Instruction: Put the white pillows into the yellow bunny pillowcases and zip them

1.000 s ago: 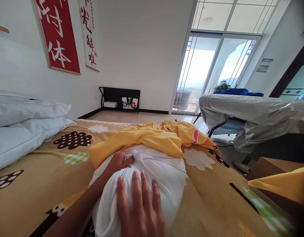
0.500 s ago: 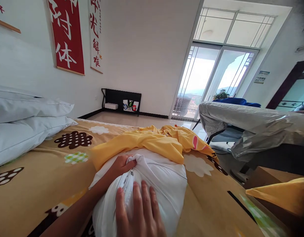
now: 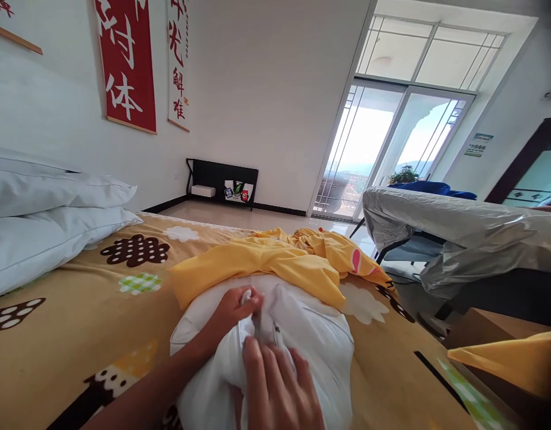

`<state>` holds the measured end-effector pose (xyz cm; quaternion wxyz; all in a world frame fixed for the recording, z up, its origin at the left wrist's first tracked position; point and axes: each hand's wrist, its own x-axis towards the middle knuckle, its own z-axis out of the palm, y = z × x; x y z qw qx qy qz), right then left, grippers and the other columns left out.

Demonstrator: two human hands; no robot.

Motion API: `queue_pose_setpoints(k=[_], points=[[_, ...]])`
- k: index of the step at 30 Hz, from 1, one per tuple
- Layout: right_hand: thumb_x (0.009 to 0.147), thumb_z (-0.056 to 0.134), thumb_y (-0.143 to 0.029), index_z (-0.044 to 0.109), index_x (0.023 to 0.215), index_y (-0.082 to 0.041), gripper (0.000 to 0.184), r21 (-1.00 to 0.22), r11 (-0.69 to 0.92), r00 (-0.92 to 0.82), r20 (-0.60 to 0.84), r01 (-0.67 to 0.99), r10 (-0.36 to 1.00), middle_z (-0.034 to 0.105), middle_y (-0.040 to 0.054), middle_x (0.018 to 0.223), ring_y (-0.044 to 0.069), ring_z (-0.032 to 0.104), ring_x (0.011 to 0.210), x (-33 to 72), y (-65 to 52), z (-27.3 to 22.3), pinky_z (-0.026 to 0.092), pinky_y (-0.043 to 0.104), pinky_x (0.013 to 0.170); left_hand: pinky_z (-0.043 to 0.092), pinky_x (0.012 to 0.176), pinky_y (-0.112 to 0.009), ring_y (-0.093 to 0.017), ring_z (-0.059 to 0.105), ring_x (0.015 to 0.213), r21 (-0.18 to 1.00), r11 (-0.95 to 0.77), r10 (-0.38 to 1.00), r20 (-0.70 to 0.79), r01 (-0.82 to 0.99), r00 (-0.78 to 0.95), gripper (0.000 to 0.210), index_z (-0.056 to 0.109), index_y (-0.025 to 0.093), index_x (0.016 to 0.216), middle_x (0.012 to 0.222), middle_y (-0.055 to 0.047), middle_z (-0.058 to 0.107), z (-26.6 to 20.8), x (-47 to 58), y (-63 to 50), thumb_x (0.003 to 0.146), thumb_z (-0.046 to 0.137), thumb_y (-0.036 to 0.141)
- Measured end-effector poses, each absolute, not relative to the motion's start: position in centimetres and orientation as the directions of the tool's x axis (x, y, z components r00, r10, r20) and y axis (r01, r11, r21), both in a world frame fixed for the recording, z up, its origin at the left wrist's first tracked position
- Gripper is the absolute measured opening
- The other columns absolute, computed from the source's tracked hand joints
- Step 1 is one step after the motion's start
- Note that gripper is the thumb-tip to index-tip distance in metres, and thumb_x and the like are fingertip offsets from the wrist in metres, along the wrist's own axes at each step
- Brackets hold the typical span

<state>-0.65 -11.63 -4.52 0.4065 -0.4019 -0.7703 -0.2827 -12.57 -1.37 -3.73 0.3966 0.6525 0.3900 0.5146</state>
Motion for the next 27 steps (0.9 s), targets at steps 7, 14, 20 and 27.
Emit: queue_pose_setpoints(k=[7,14,20,27], points=[[0.084,0.042,-0.01,0.056,0.134,-0.027,0.054,-0.217,0.656,-0.386,0.661,0.723,0.644,0.067,0.0002,0.076,0.013,0.061,0.063,3.7,-6.6,-1.1,0.05,0.023,0.058,0.042,0.066,-0.023,-0.013,0.051,0.072,0.778,-0.627,0.718,0.595,0.034,-0.362,0.023,0.056,0.019,0.082,0.082,-0.001,0.056,-0.3,-18.3,-1.2,0.086,0.047,0.04],[0.083,0.031,-0.002,0.03,0.15,-0.033,0.074,-0.108,0.541,-0.303,0.73,0.834,0.613,0.064,0.0024,0.087,0.011,0.055,0.057,4.7,-5.4,-2.5,0.048,0.021,0.055,0.038,0.062,-0.026,-0.013,0.049,0.06,0.601,-0.645,0.611,0.777,0.472,-0.154,0.035,0.051,0.019,0.058,0.058,0.002,0.052,2.2,-21.6,-3.5,0.088,0.044,0.033],[0.083,0.037,-0.001,0.022,0.148,-0.049,0.082,0.234,0.647,-0.666,0.472,0.726,0.577,0.063,0.0034,0.104,0.014,0.061,0.064,4.8,-6.6,-1.4,0.05,0.027,0.059,0.046,0.073,-0.027,-0.016,0.058,0.077,0.612,-0.541,0.825,0.519,0.577,0.224,0.02,0.064,0.018,0.079,0.086,-0.003,0.065,-0.9,-21.0,0.3,0.084,0.051,0.032],[0.087,0.046,-0.004,0.028,0.147,-0.048,0.077,0.181,0.669,-0.672,0.417,0.721,0.611,0.062,0.0053,0.109,0.019,0.066,0.078,4.4,-7.6,-1.5,0.053,0.033,0.069,0.031,0.107,-0.048,-0.029,0.042,0.13,0.444,-0.48,0.754,0.649,0.756,0.098,0.051,0.054,0.022,0.13,0.14,-0.012,0.047,-6.0,-22.7,5.4,0.082,0.056,0.038]])
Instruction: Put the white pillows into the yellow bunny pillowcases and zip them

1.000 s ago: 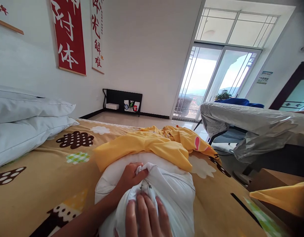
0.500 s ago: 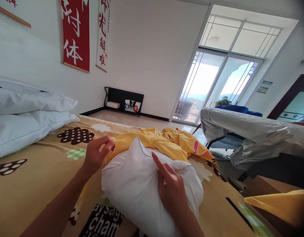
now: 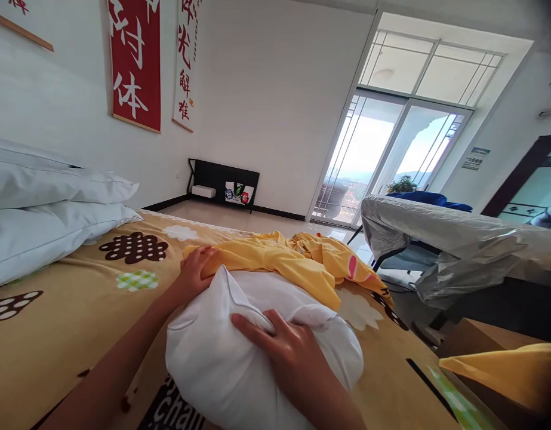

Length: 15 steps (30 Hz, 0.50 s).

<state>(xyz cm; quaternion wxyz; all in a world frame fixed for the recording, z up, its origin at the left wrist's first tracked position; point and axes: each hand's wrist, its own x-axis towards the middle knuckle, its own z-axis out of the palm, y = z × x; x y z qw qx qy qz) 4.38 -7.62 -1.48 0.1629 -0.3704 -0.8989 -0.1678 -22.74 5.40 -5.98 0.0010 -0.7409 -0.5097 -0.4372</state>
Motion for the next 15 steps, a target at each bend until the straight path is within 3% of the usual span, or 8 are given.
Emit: queue_pose_setpoints(k=[2,4,9,12,15], points=[[0.085,0.047,-0.003,0.029,0.147,-0.047,0.078,0.165,0.679,-0.674,0.418,0.715,0.609,0.062,0.0052,0.109,0.019,0.066,0.08,4.2,-7.7,-1.6,0.053,0.033,0.07,0.028,0.106,-0.051,-0.03,0.04,0.132,0.374,-0.421,0.741,0.667,0.827,0.076,0.05,0.052,0.025,0.132,0.144,-0.011,0.045,-6.5,-23.5,5.7,0.084,0.055,0.037],[0.084,0.048,-0.003,0.029,0.147,-0.047,0.079,0.161,0.69,-0.68,0.428,0.706,0.596,0.063,0.0051,0.107,0.019,0.066,0.079,4.0,-7.9,-1.6,0.053,0.032,0.069,0.028,0.104,-0.05,-0.028,0.047,0.125,0.35,-0.359,0.707,0.707,0.865,0.008,0.035,0.062,0.024,0.118,0.133,-0.01,0.056,-6.7,-24.2,5.7,0.089,0.048,0.035],[0.083,0.048,-0.004,0.028,0.148,-0.045,0.08,0.185,0.705,-0.7,0.439,0.684,0.564,0.063,0.0049,0.105,0.017,0.065,0.075,3.6,-8.7,-1.8,0.052,0.03,0.066,0.031,0.095,-0.049,-0.031,0.055,0.103,0.433,-0.056,0.617,0.724,0.899,-0.31,0.029,0.069,0.018,0.083,0.101,-0.013,0.064,-6.2,-24.5,5.1,0.09,0.048,0.038],[0.085,0.046,-0.006,0.023,0.15,-0.044,0.079,0.202,0.72,-0.719,0.438,0.664,0.54,0.062,0.0056,0.106,0.017,0.065,0.078,3.5,-8.9,-1.9,0.052,0.03,0.066,0.038,0.076,-0.04,-0.025,0.058,0.078,0.443,-0.015,0.706,0.64,0.897,-0.304,0.025,0.064,0.019,0.08,0.078,-0.008,0.063,-5.4,-23.7,4.5,0.089,0.049,0.036],[0.087,0.046,-0.008,0.021,0.151,-0.043,0.077,0.206,0.725,-0.723,0.444,0.657,0.529,0.062,0.0059,0.106,0.017,0.065,0.079,3.5,-8.8,-2.1,0.052,0.029,0.065,0.038,0.061,-0.03,-0.018,0.055,0.061,0.522,-0.171,0.833,0.53,0.835,-0.16,0.023,0.059,0.019,0.079,0.066,-0.002,0.06,-4.5,-22.4,3.4,0.09,0.048,0.036]])
